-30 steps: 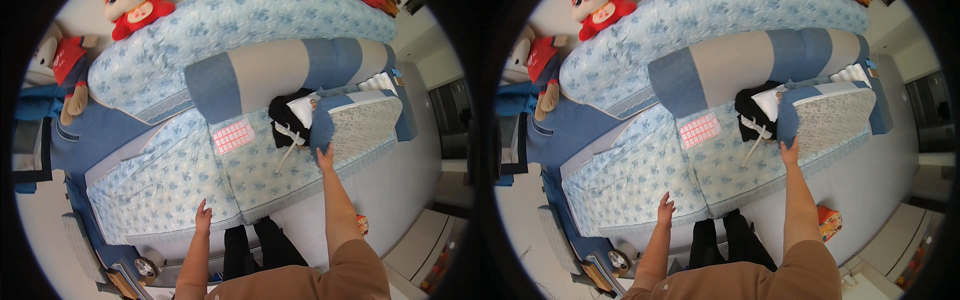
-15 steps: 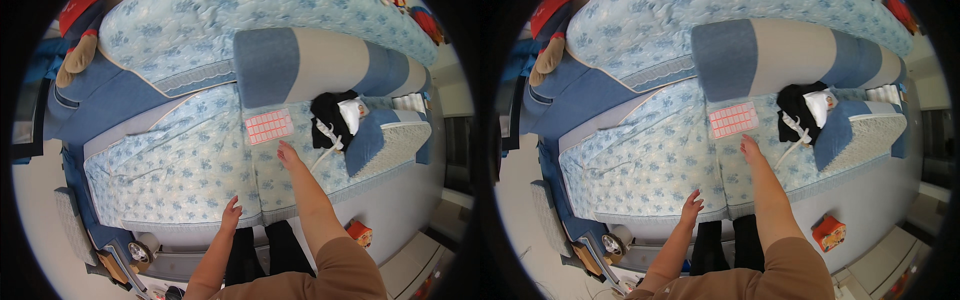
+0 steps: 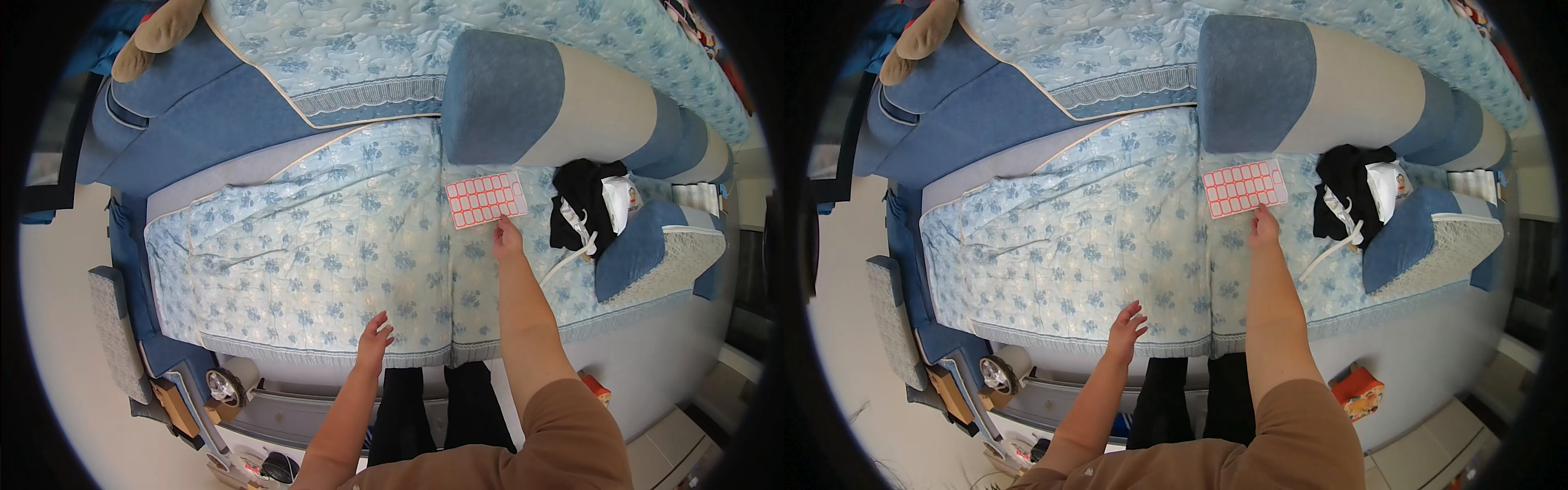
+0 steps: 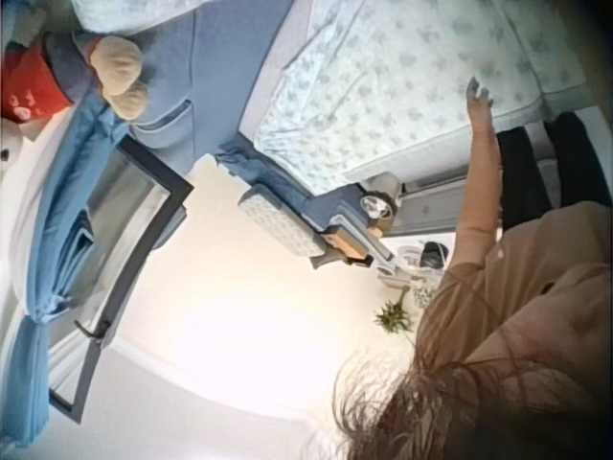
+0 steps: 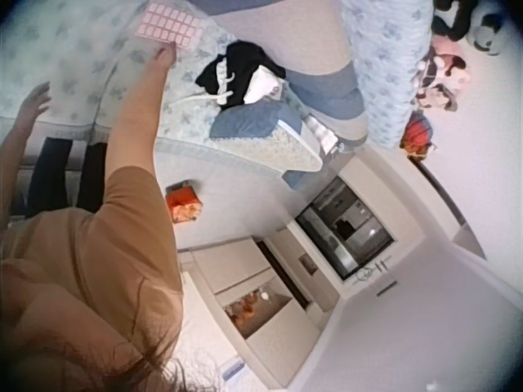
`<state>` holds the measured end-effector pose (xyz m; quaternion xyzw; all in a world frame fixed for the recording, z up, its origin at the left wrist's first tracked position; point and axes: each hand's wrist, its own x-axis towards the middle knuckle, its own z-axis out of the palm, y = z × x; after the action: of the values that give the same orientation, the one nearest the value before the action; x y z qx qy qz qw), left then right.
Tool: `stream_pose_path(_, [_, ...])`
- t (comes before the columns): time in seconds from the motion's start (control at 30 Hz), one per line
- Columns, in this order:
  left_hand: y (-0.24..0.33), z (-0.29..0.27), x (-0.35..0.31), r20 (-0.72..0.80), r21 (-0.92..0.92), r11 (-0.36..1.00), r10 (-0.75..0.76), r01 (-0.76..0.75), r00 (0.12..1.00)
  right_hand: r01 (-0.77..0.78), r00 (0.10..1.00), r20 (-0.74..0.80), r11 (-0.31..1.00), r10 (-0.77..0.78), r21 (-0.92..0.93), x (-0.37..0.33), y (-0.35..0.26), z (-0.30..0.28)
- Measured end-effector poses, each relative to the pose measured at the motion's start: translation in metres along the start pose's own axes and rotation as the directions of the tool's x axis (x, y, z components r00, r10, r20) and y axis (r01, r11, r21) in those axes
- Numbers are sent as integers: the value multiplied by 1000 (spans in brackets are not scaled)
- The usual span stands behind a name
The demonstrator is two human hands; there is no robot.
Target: The person arranges a blue sofa by placing a floral patterned cover over the seat cushions and smoothing it out. They then position the back cushions and arrange several stuffed toys along the top of the sofa backrest.
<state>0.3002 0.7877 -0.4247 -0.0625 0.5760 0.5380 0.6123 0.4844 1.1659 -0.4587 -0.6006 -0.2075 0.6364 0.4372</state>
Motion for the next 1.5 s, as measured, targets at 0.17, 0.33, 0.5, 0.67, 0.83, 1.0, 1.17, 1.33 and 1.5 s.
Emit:
stream_pose_path(0.17, [9, -1, -17, 53, -6, 1000, -1, 1, 999, 176, 984, -5, 976, -178, -125, -69, -13, -11])
stream_pose_path(0.33, [24, -3, -41, 135, 27, 999, 37, -41, 990, 170, 974, -136, 982, -181, -86, -131, -8, -55])
stream_pose_path(0.5, [40, -19, -63, 194, 50, 987, 140, -153, 971, 71, 997, 35, 971, -65, -227, -229, 10, -27])
stream_pose_path(0.67, [41, -47, -88, 27, 216, 922, 323, -321, 946, -24, 749, 544, 836, 378, -548, -306, 27, 17])
stream_pose_path(0.83, [22, -76, -147, -71, -107, 938, 324, -330, 943, 52, 367, 577, 603, 730, -796, -371, 28, 62])
stream_pose_path(1.0, [-61, -62, -220, -366, -422, 828, 218, -370, 905, 459, 218, 535, 398, 816, -795, -402, 40, 57])
stream_pose_path(1.17, [-177, -26, -291, -669, -614, 556, 10, -559, 744, 572, 354, 376, 120, 856, -811, -446, 42, 21])
stream_pose_path(1.33, [-308, 8, -353, -782, -624, 337, -285, -705, 555, 741, 278, 164, -102, 947, -664, -487, 91, -38])
stream_pose_path(1.5, [-430, 46, -388, -740, -626, 340, -542, -702, 397, 879, 149, 22, -123, 989, -461, -536, 153, -105])
